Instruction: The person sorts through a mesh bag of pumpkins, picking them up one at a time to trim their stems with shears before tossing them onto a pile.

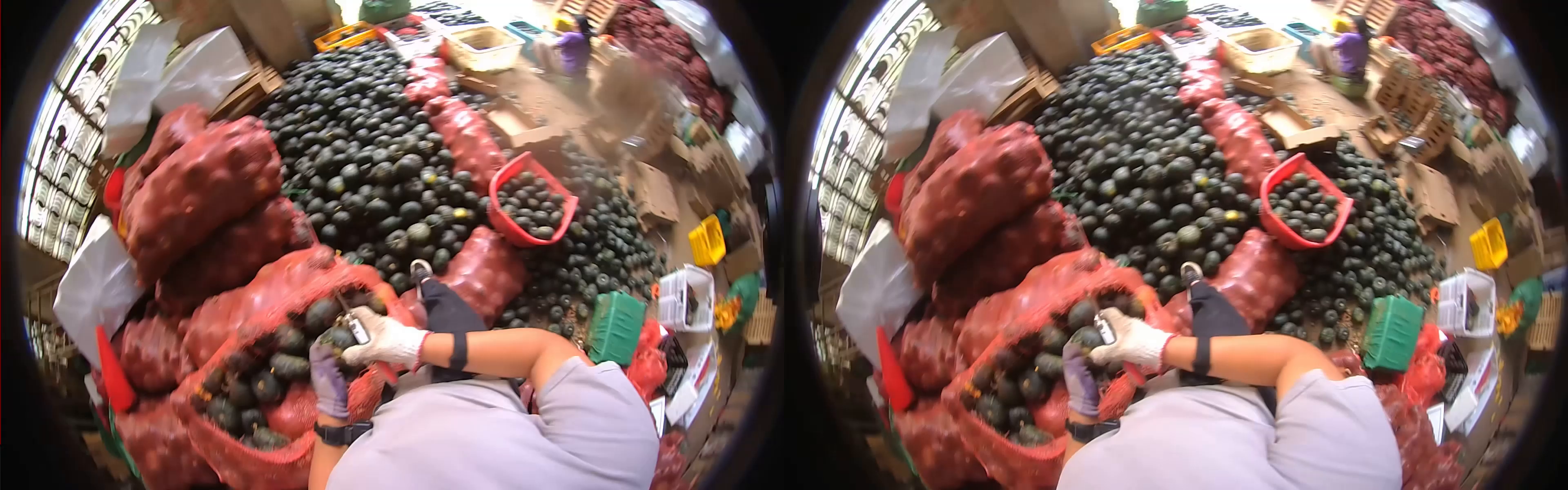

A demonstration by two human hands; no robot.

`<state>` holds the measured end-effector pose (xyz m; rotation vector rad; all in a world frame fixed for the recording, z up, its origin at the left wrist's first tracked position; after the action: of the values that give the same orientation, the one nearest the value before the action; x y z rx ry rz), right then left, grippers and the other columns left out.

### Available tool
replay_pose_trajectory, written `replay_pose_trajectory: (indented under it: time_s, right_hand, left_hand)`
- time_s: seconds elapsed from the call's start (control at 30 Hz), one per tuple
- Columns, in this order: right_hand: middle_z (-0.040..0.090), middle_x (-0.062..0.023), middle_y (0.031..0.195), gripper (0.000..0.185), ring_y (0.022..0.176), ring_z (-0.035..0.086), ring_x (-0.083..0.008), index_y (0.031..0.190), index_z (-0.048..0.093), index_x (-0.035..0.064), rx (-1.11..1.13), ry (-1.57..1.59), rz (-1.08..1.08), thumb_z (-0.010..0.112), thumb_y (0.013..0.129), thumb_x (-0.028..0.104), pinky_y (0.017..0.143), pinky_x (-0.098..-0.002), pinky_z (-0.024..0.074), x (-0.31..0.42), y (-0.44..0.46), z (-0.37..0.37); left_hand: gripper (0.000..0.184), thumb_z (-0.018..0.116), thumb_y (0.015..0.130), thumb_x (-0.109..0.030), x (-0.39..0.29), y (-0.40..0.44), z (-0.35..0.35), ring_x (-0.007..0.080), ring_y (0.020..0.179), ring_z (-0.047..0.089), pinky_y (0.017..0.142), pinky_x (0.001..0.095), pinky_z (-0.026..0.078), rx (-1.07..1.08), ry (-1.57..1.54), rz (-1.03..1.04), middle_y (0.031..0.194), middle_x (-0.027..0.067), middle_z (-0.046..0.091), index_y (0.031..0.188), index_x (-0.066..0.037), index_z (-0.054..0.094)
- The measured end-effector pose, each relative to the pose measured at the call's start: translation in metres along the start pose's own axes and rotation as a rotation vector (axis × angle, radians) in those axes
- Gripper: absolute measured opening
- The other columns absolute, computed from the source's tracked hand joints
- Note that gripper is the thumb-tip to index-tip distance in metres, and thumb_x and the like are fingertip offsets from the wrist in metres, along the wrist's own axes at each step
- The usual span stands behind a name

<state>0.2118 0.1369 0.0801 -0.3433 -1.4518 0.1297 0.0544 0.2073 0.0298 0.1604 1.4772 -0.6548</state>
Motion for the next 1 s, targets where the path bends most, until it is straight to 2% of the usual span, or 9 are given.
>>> replay_pose_trajectory:
  time_s: [0.2, 0.27, 0.43, 0.5, 0.6, 0.67, 0.77, 0.83, 1.0]
  right_hand:
    - [0.066, -0.0092, 0.11, 0.029, 0.106, 0.063, -0.0165, 0.116, 0.059, 0.0002, 0.098, 0.945, 0.078, 0.064, 0.089, 0.009, 0.099, -0.0308, 0.0487, -0.025, -0.008, -0.049]
    - [0.067, -0.0087, 0.105, 0.023, 0.089, 0.067, -0.0195, 0.108, 0.065, 0.0058, -0.177, 0.873, -0.125, 0.064, 0.089, 0.019, 0.075, -0.0381, 0.0565, -0.072, 0.002, -0.119]
    - [0.061, -0.0029, 0.076, 0.018, 0.067, 0.058, -0.0188, 0.086, 0.06, 0.0147, -1.181, 1.18, -0.091, 0.064, 0.094, 0.031, 0.063, -0.0354, 0.0509, -0.205, -0.058, -0.302]
    - [0.053, 0.0004, 0.069, 0.023, 0.062, 0.053, -0.0176, 0.08, 0.053, 0.0165, -1.079, 1.034, -0.026, 0.064, 0.094, 0.031, 0.061, -0.0368, 0.0495, -0.202, -0.05, -0.311]
    - [0.054, -0.0025, 0.064, 0.028, 0.059, 0.053, -0.02, 0.079, 0.057, 0.0142, -0.752, 0.962, 0.078, 0.069, 0.09, 0.037, 0.059, -0.0371, 0.0454, -0.142, -0.023, -0.241]
    - [0.061, -0.0019, 0.079, 0.022, 0.074, 0.059, -0.0184, 0.084, 0.06, 0.0142, -0.521, 0.878, 0.156, 0.066, 0.093, 0.033, 0.067, -0.0356, 0.0481, -0.141, 0.003, -0.197]
    - [0.068, -0.0082, 0.104, 0.027, 0.095, 0.066, -0.0206, 0.113, 0.062, 0.0078, -0.319, 0.842, 0.245, 0.065, 0.094, 0.026, 0.083, -0.0358, 0.053, -0.131, 0.02, -0.123]
    - [0.064, -0.0032, 0.088, 0.016, 0.079, 0.062, -0.0146, 0.103, 0.06, 0.0094, -0.214, 0.68, 0.219, 0.065, 0.091, 0.018, 0.069, -0.0296, 0.0504, -0.096, 0.017, -0.087]
    - [0.055, -0.0009, 0.077, 0.02, 0.065, 0.055, -0.0136, 0.099, 0.051, 0.0117, -0.249, 0.315, 0.215, 0.064, 0.083, 0.01, 0.061, -0.0285, 0.047, -0.11, 0.018, -0.084]
  left_hand:
    - [0.042, 0.056, 0.099, -0.015, -0.024, 0.011, 0.021, 0.0108, 0.079, 0.059, 0.064, 0.0219, 0.051, 0.04, -0.141, -0.143, 0.097, 0.0066, 0.063, 0.138, -0.006, 0.043]
    - [0.044, 0.062, 0.097, -0.019, 0.014, 0.023, -0.03, 0.0074, 0.069, 0.054, 0.052, 0.0198, 0.045, 0.092, -0.232, -0.094, 0.091, 0.0025, 0.059, 0.137, -0.011, 0.046]
    - [0.033, 0.06, 0.097, -0.02, 0.025, -0.019, -0.14, 0.0052, 0.04, 0.032, 0.034, 0.0213, 0.027, -0.366, 0.039, -0.211, 0.056, -0.0061, 0.039, 0.129, -0.014, 0.052]
    - [0.029, 0.057, 0.099, -0.02, 0.037, -0.039, -0.188, 0.0052, 0.036, 0.027, 0.033, 0.0219, 0.024, -0.477, 0.049, -0.18, 0.05, -0.0076, 0.033, 0.127, -0.015, 0.054]
    - [0.044, 0.055, 0.098, -0.015, 0.044, -0.047, -0.238, 0.0129, 0.068, 0.052, 0.057, 0.0306, 0.048, -0.645, 0.012, -0.012, 0.081, 0.0031, 0.053, 0.14, -0.019, 0.042]
    - [0.059, 0.057, 0.096, -0.013, 0.026, -0.061, -0.252, 0.029, 0.109, 0.055, 0.092, 0.0437, 0.052, -0.691, -0.195, -0.022, 0.118, 0.0139, 0.055, 0.148, -0.022, 0.031]
    - [0.036, 0.052, 0.098, -0.019, 0.056, -0.065, -0.336, 0.0418, 0.114, 0.055, 0.097, 0.0524, 0.049, -0.673, -0.64, -0.041, 0.138, 0.0233, 0.049, 0.134, -0.015, 0.047]
    - [0.018, 0.054, 0.096, -0.026, 0.074, -0.092, -0.407, 0.0248, 0.094, 0.061, 0.086, 0.0392, 0.053, -0.897, -0.76, -0.115, 0.105, 0.0109, 0.063, 0.109, -0.012, 0.056]
    - [0.038, 0.055, 0.096, -0.034, -0.01, -0.108, -0.381, 0.0121, 0.053, 0.037, 0.045, 0.0248, 0.035, -0.759, -0.742, -0.152, 0.06, -0.0055, 0.033, 0.064, -0.02, 0.038]
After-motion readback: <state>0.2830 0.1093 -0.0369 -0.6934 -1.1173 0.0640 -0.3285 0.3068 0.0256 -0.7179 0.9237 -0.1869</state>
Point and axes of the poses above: each hand's wrist, its own y-axis towards the middle knuckle, its own z-axis out of the palm, x = y × z, the point moved 8 cm from there along y, towards the middle knuckle
